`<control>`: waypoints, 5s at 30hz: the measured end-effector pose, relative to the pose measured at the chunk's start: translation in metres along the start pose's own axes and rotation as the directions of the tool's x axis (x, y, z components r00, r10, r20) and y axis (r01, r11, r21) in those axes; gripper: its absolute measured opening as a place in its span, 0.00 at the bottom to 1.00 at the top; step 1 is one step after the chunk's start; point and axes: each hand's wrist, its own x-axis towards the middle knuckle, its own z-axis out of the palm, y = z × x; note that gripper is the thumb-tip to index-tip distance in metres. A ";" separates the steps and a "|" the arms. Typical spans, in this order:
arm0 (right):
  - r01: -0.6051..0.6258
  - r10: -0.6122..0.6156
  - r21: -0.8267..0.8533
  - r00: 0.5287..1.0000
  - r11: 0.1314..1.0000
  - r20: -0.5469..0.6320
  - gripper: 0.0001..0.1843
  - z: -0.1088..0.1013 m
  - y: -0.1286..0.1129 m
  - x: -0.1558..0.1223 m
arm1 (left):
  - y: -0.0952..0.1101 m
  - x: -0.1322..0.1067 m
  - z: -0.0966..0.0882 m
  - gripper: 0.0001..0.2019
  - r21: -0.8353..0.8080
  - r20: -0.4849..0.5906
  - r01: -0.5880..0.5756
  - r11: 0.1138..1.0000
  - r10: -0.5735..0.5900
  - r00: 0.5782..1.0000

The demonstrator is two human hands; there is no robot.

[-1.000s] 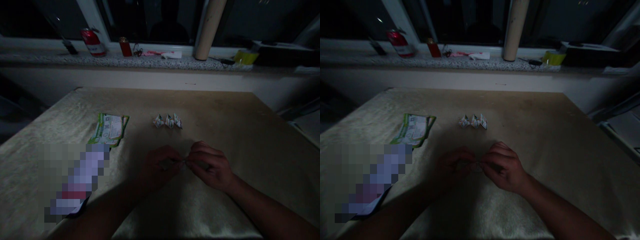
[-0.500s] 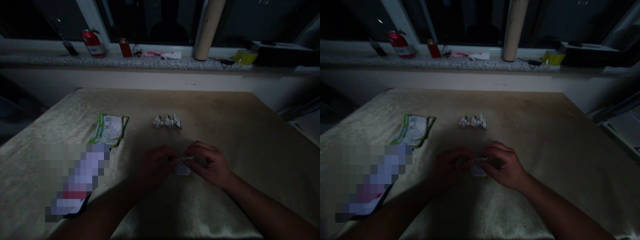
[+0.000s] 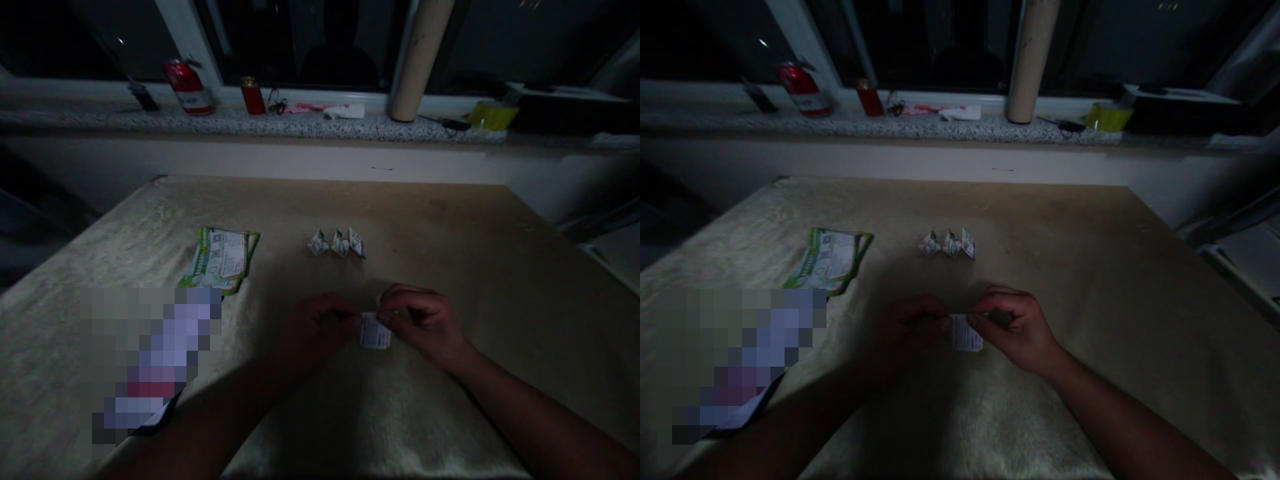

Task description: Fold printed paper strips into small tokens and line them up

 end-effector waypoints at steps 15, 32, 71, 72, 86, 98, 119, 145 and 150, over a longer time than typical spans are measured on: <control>0.031 -0.030 -0.053 1.000 0.998 0.006 0.03 0.002 -0.003 0.000 | -0.006 0.001 -0.001 0.03 0.042 -0.005 -0.083 0.996 0.083 0.997; 0.030 -0.029 -0.066 0.999 0.997 0.017 0.03 0.003 -0.003 0.000 | 0.000 -0.001 -0.001 0.06 -0.062 0.031 -0.022 0.998 0.024 0.999; -0.080 0.080 0.000 0.996 0.997 -0.042 0.05 0.002 0.001 0.001 | 0.002 0.003 0.001 0.08 0.055 0.054 0.071 0.996 -0.074 0.996; -0.085 0.085 0.000 0.995 0.996 -0.045 0.05 0.002 0.002 0.001 | 0.001 0.003 0.001 0.08 0.067 0.062 0.068 0.995 -0.072 0.995; -0.118 0.119 0.019 0.991 0.993 -0.065 0.06 0.001 0.002 0.000 | 0.003 0.004 0.001 0.08 0.130 0.135 0.005 0.991 -0.023 0.991; -0.104 0.106 0.026 0.989 0.994 -0.101 0.05 0.000 0.004 -0.001 | -0.002 0.004 0.001 0.08 0.174 0.163 -0.050 0.983 0.022 0.986; -0.149 0.137 -0.026 0.953 0.988 -0.270 0.04 0.001 0.011 -0.001 | -0.004 0.005 -0.001 0.08 0.285 0.095 -0.047 0.957 0.021 0.995; 0.094 -0.153 -0.323 0.975 0.942 -0.163 0.06 0.002 0.009 0.001 | 0.000 0.001 0.003 0.10 0.240 -0.092 0.067 0.968 -0.046 0.995; 0.133 -0.189 -0.353 0.973 0.926 -0.130 0.05 0.000 0.009 0.000 | 0.003 0.001 0.003 0.11 0.219 -0.056 0.006 0.976 0.006 0.998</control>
